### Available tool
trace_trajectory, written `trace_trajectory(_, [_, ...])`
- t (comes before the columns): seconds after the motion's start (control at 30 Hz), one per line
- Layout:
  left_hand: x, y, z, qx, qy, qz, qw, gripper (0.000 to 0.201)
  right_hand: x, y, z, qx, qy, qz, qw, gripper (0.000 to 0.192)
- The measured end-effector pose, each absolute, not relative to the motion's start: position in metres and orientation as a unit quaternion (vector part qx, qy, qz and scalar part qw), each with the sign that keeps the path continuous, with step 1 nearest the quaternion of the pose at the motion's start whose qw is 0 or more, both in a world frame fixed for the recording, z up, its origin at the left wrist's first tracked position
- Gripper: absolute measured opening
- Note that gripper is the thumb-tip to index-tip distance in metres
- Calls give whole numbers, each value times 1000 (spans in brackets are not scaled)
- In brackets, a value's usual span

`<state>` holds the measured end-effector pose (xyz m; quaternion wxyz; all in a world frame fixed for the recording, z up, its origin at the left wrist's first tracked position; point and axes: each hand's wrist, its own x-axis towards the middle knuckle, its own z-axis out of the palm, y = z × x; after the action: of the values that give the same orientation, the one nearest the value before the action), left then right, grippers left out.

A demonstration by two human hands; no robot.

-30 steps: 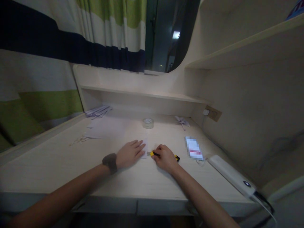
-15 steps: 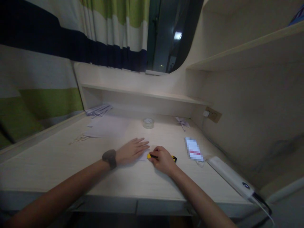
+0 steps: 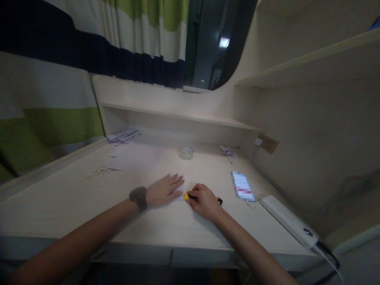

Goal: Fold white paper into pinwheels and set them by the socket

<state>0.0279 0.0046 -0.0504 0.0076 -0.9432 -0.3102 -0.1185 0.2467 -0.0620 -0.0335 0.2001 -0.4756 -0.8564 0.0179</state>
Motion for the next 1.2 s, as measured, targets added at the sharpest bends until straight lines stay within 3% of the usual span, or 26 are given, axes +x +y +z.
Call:
trace_trajectory(0.37, [28,0,-46,-941,-318,-111,6,65,242,-65,-30,-485,-852,33,195,15])
trace_trajectory(0.6, [28,0,-46,-942,-319,-108,-7,65,239,-71,-41,-484,-835,26,261,14])
trace_trajectory(0.8, [27,-1,-42,-942,-318,-107,-23,64,238,-73,-42,-478,-838,13,264,15])
trace_trajectory(1.2, [9,7,-41,-947,-308,-95,-20,49,238,-71,-43,-470,-841,10,267,15])
